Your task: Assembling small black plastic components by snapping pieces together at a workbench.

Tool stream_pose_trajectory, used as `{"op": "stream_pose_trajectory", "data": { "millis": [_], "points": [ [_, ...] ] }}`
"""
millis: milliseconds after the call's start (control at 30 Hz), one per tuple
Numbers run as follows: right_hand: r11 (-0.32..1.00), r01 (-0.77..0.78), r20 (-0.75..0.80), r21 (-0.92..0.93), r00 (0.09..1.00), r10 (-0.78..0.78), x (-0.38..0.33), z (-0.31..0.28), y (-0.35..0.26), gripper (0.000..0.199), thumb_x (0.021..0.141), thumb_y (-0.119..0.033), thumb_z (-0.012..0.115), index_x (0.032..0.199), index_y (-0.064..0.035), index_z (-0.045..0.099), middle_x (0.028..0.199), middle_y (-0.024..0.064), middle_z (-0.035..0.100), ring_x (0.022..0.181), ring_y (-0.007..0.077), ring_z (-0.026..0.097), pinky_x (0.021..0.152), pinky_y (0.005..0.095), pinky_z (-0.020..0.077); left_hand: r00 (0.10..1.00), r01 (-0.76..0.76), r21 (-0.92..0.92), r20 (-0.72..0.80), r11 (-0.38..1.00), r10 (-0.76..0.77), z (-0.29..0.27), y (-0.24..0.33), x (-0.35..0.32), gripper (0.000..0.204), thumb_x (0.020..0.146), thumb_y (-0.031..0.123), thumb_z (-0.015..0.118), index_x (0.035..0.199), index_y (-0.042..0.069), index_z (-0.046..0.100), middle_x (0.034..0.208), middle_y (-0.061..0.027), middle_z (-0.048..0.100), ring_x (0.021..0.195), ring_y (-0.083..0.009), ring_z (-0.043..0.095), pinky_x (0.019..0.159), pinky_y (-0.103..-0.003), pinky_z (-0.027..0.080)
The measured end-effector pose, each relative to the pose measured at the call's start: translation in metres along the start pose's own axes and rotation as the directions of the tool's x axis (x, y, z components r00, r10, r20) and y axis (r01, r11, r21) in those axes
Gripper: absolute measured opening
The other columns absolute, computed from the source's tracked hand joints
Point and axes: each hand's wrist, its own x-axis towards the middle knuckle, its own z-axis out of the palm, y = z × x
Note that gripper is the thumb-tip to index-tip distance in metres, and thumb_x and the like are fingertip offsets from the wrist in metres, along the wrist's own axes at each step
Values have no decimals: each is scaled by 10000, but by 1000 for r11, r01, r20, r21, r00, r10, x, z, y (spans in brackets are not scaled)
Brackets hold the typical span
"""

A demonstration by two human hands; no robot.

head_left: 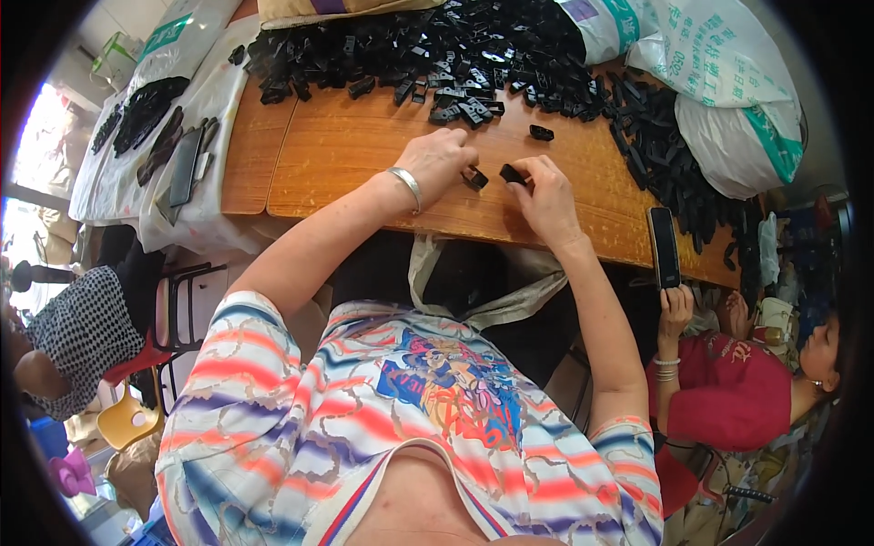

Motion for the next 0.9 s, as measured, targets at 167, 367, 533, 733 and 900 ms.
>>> {"op": "stream_pose_trajectory", "data": {
  "millis": [167, 367, 533, 733, 900],
  "points": [
    [990, 127, -9, 61, 992, -127, 8, 21, -21, 229, 757, -38, 742, 981, -46, 694, 945, 140, 627, 862, 355, 640, 746, 417, 526, 981, 172, -256, -42, 951, -189, 13, -11, -9, 284, 756, 202, 788, 1001, 101, 685, 916, -76, 587, 864, -280, 601, 741, -383, 509],
    [984, 178, 73, -16, 981, -177, 16, 29, -22, 188, 758, -62, 733, 944, -48, 708, 913, 161, 589, 838, 386, 625, 732, 456, 519, 968, 226, -340, -30, 913, -250, 17, -10, -10, 243, 752, 210, 772, 943, 81, 695, 910, -88, 623, 929, -305, 610, 794, -411, 508],
    [841, 384, 130, -381, 923, -363, 0, 45, -24, 307, 795, -70, 664, 1100, -39, 670, 957, 137, 578, 902, 325, 602, 737, 403, 527, 973, 170, -321, -97, 932, -211, 23, -12, -15, 245, 742, 185, 776, 949, 84, 691, 864, -71, 605, 846, -274, 611, 731, -381, 507],
    [896, 330, 40, -296, 942, -333, -9, 40, -19, 314, 804, -67, 655, 1117, -36, 659, 960, 127, 588, 911, 313, 595, 740, 395, 526, 976, 213, -367, 43, 905, -212, 15, -12, -10, 300, 734, 226, 781, 974, 69, 694, 911, -94, 638, 904, -293, 627, 796, -395, 517],
    [952, 279, 91, -124, 959, -269, -76, 16, -47, 317, 750, -52, 730, 1057, -56, 653, 925, 115, 604, 868, 318, 632, 705, 405, 537, 995, 73, -474, -24, 877, -96, -2, -34, -18, 283, 750, 118, 744, 1013, 44, 670, 962, -125, 639, 924, -299, 638, 827, -385, 527]
  ]
}}
